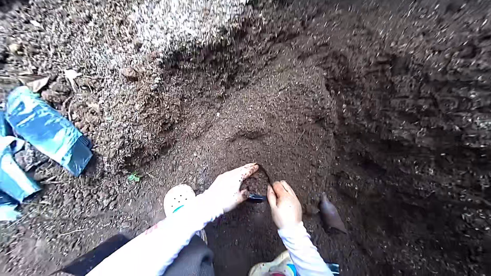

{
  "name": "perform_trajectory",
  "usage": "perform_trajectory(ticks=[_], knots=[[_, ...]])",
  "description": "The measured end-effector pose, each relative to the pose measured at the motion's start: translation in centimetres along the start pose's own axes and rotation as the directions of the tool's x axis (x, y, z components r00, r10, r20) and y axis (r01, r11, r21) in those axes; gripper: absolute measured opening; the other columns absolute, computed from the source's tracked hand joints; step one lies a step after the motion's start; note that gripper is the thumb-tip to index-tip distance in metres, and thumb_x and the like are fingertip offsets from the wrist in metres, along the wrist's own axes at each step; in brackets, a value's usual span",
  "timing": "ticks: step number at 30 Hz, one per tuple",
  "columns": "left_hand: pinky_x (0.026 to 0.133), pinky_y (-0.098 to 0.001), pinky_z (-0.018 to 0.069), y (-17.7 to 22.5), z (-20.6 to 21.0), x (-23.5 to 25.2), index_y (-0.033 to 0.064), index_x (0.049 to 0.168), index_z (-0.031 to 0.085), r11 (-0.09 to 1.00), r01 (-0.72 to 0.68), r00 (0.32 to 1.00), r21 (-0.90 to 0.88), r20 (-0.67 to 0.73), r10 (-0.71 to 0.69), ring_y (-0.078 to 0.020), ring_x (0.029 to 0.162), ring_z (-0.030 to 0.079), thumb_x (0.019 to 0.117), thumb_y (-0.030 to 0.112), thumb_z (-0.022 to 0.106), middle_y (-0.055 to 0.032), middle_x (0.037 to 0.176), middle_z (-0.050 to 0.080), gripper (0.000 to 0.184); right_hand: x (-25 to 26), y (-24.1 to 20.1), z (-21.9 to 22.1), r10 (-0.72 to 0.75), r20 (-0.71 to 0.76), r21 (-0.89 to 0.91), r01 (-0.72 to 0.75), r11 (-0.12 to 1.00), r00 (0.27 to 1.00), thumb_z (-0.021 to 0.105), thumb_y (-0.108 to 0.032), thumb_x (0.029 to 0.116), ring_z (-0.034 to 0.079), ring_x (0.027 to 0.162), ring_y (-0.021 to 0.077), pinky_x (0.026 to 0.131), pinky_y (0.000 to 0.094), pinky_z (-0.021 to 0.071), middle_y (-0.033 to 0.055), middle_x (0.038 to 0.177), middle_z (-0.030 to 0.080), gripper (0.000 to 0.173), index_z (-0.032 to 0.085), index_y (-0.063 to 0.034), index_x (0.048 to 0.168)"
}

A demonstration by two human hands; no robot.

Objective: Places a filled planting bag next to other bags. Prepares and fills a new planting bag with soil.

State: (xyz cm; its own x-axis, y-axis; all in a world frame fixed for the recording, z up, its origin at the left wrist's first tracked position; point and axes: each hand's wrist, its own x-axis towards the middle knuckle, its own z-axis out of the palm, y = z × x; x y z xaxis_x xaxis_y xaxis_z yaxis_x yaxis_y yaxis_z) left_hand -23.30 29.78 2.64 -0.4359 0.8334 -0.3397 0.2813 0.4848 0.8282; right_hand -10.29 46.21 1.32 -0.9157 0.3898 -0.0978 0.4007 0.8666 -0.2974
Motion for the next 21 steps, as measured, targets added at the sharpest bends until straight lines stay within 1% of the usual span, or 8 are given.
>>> perform_trajectory(ticks=[3, 6, 8, 10, 13, 15, 18, 21], knots=[[0.122, -0.0490, 0.0341, -0.5, 1.2, 0.8, 0.0102, 0.161, 0.035, 0.994, 0.047, 0.997, 0.099, 0.052, -0.052, -0.0247, 0.151, 0.039, 0.0937, 0.003, 0.064, -0.0078, 0.168, 0.033, 0.073, 1.0, 1.1, 0.7, 0.233, 0.329, -0.088, -0.216, 0.972, 0.915, 0.047, -0.029, 0.1086, 0.063, 0.121, 0.0342, 0.101, 0.0523, 0.0512, 0.0175, 0.127, 0.066, 0.036, 0.070, -0.0044, 0.122], [0.117, -0.0497, 0.0410, 0.4, -0.8, 0.8, 0.0120, 0.153, 0.049, 0.998, 0.009, 0.996, 0.059, -0.093, -0.003, -0.0262, 0.143, 0.049, 0.0957, 0.005, 0.059, -0.0095, 0.159, 0.046, 0.058, 0.6, 1.5, -0.4, 0.237, 0.237, -0.053, -0.231, 0.971, 0.942, 0.057, -0.037, 0.1041, 0.064, 0.119, 0.0372, 0.099, 0.0531, 0.0535, 0.0214, 0.136, 0.060, 0.041, 0.067, -0.0060, 0.130], [0.104, -0.0605, 0.0432, 0.6, -1.1, 1.6, 0.0163, 0.147, 0.056, 0.977, 0.075, 0.987, 0.197, -0.156, -0.044, -0.0341, 0.141, 0.047, 0.0985, 0.026, 0.060, -0.0087, 0.158, 0.046, 0.050, -0.6, 1.8, -0.4, 0.038, 0.034, 0.047, -0.040, 0.998, 0.999, 0.064, -0.031, 0.0986, 0.061, 0.126, 0.0394, 0.104, 0.0518, 0.0512, 0.0238, 0.141, 0.058, 0.041, 0.068, -0.0034, 0.129], [0.105, -0.0694, 0.0369, 0.4, -0.6, 3.6, 0.0151, 0.145, 0.057, 0.918, 0.149, 0.985, 0.369, -0.142, -0.102, -0.0418, 0.142, 0.041, 0.0988, 0.046, 0.060, -0.0130, 0.158, 0.045, 0.056, -0.2, 1.4, -0.1, -0.251, -0.126, 0.104, 0.264, 0.959, 0.960, 0.061, -0.017, 0.0935, 0.063, 0.123, 0.0375, 0.105, 0.0487, 0.0524, 0.0216, 0.130, 0.066, 0.031, 0.073, -0.0003, 0.116], [0.096, -0.0675, 0.0457, -0.2, 1.5, 6.6, 0.0069, 0.143, 0.055, 0.852, 0.113, 0.993, 0.511, -0.023, -0.118, -0.0472, 0.128, 0.054, 0.1040, 0.030, 0.056, -0.0238, 0.142, 0.055, 0.046, -0.1, -1.1, -0.7, -0.327, 0.209, 0.114, 0.309, 0.944, 0.922, 0.054, -0.015, 0.1001, 0.066, 0.124, 0.0277, 0.108, 0.0394, 0.0519, 0.0165, 0.127, 0.070, 0.030, 0.073, 0.0006, 0.116], [0.088, -0.0621, 0.0531, 0.0, 2.1, 7.1, 0.0040, 0.142, 0.052, 0.858, 0.064, 0.991, 0.509, 0.071, -0.116, -0.0463, 0.113, 0.065, 0.1082, 0.011, 0.043, -0.0263, 0.128, 0.063, 0.036, -0.2, -2.9, -1.5, -0.120, 0.538, 0.012, 0.135, 0.991, 0.834, 0.050, -0.030, 0.1073, 0.055, 0.137, 0.0291, 0.115, 0.0412, 0.0437, 0.0198, 0.144, 0.058, 0.045, 0.061, 0.0023, 0.136], [0.085, -0.0615, 0.0542, 0.4, 3.0, 5.2, 0.0064, 0.140, 0.054, 0.916, -0.049, 0.994, 0.398, 0.106, 0.007, -0.0457, 0.105, 0.068, 0.1102, 0.010, 0.039, -0.0250, 0.118, 0.067, 0.034, -3.0, -2.9, -0.7, -0.055, 0.487, -0.009, 0.067, 0.998, 0.872, 0.061, -0.052, 0.0987, 0.036, 0.152, 0.0344, 0.123, 0.0429, 0.0342, 0.0269, 0.163, 0.034, 0.082, 0.041, 0.0071, 0.153], [0.081, -0.0624, 0.0544, 0.7, 5.8, 2.4, 0.0085, 0.139, 0.055, 0.940, -0.179, 0.972, 0.291, 0.199, 0.124, -0.0454, 0.098, 0.069, 0.1091, 0.011, 0.043, -0.0234, 0.114, 0.068, 0.033, -7.0, -2.0, 1.7, -0.042, 0.443, -0.026, 0.059, 0.998, 0.896, 0.066, -0.068, 0.0858, 0.032, 0.152, 0.0451, 0.123, 0.0482, 0.0325, 0.0360, 0.159, 0.033, 0.105, 0.044, 0.0139, 0.147]])
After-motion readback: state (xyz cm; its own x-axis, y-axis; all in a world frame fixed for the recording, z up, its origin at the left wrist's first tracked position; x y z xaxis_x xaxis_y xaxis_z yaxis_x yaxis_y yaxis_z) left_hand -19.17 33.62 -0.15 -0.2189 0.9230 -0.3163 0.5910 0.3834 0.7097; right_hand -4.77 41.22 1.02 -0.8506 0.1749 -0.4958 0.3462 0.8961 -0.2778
